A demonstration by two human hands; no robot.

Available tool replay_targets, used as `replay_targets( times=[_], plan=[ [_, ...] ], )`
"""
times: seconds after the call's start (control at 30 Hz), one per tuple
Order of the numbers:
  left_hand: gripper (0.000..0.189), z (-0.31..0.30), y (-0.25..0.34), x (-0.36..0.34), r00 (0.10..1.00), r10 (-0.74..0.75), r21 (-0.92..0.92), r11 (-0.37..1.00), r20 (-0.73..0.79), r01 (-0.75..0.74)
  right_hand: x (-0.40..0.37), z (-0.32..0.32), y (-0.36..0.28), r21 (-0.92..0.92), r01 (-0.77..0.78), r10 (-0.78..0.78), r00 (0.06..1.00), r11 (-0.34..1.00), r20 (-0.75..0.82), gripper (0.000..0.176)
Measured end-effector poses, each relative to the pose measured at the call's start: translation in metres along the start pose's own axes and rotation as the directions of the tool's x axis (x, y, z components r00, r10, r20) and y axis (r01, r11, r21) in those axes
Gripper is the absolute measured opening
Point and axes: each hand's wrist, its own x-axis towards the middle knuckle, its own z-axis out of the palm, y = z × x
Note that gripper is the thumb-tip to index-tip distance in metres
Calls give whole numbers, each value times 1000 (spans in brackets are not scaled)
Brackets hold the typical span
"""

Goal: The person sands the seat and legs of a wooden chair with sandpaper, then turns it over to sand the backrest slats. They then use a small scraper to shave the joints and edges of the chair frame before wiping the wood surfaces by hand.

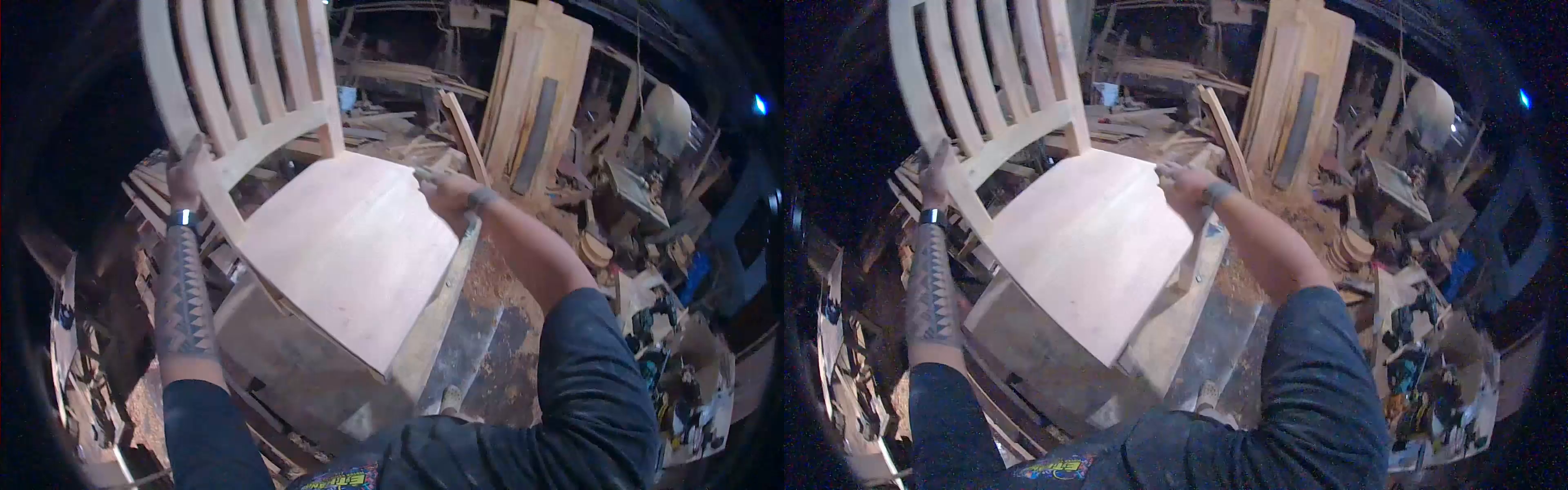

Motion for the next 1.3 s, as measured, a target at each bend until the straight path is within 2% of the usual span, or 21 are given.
replay_targets(
  times=[0.03, 0.07, 0.13, 0.17, 0.23, 0.3, 0.33, 0.37, 0.5, 0.53, 0.63, 0.73, 0.77, 0.8, 0.9, 1.03, 1.1, 1.13, 1.17, 1.23, 1.3],
  plan=[
    [37, 7, 8, -3, 999, 45, -30, 999, -2, -45, 12, 1, -9, -12, -49, 49, 998, 999, -33, 50],
    [38, 11, 10, -9, 997, 76, -60, 995, -3, -76, 21, 29, -32, -452, -25, -24, 994, 892, -104, 49],
    [38, 8, 1, -7, 993, 117, -69, 991, -1, -117, 39, 84, -134, -198, 129, -119, 991, 972, 60, 51],
    [39, 10, 2, -9, 994, 112, -80, 991, 5, -111, 45, 131, -149, -263, 373, -390, 921, 890, -14, 52],
    [39, 5, 9, -5, 992, 119, -26, 993, 35, -119, 66, 157, -143, -156, 551, -553, 833, 820, 33, 51],
    [41, -2, 18, -6, 998, 44, 35, 998, 54, -46, 68, 103, -120, 3, 53, -53, 997, 999, 47, 49],
    [41, -1, 16, -7, 998, 3, 57, 998, 67, -6, 89, 64, -26, -555, 223, -218, 973, 801, 76, 41],
    [39, -3, 7, -2, 999, 3, -6, 1000, 47, -3, 69, 14, 14, -553, 36, -80, 995, 832, -56, 39],
    [39, -15, -2, 3, 989, 88, 39, 995, 121, -94, -117, -97, 92, 11, -397, 353, 802, 918, -483, 38],
    [42, -38, -22, 15, 970, 154, 73, 983, 188, -170, -165, -97, 110, 199, -401, 444, 737, 894, -510, 40],
    [47, -67, -23, 16, 982, -152, -179, 969, 114, 171, -282, -21, 175, 608, -366, 679, 596, 705, -429, 48],
    [44, -49, 38, -37, 987, -43, 14, 999, 152, 42, -328, 119, 228, 305, -771, 809, 427, 559, -403, 62],
    [45, -47, 52, -43, 989, -47, 41, 998, 140, 42, -325, 167, 238, 446, -714, 842, 459, 539, -282, 61],
    [49, -63, 32, -16, 957, -195, 131, 965, -214, 226, -322, 215, 249, 582, -660, 862, 483, 475, -155, 61],
    [62, -109, 28, -9, 975, -168, 74, 981, -148, 180, -273, 289, 242, 782, -609, 882, 431, 131, 188, 53],
    [58, -115, 43, -26, 954, -149, 47, 985, -260, 166, -164, 223, 260, 905, -408, 868, 485, 122, 102, 60],
    [58, -132, 43, -27, 942, -270, 2, 961, -200, 276, -118, 198, 276, 659, -533, 828, 491, 531, -271, 62],
    [58, -144, 45, -26, 932, -315, -20, 948, -178, 317, -94, 180, 273, 167, -643, 610, 564, 748, -557, 63],
    [57, -144, 47, -31, 951, -272, 56, 958, -146, 283, -83, 148, 228, 371, -448, 581, 665, 813, -470, 65],
    [51, -152, 40, -39, 995, -74, 413, 906, -60, 92, -78, 113, 133, 697, -81, 456, 809, 712, -372, 65],
    [45, -158, 32, -46, 968, 205, 854, 467, 147, -228, -77, 132, 73, 912, 178, 373, 870, 370, -321, 63]
  ],
)
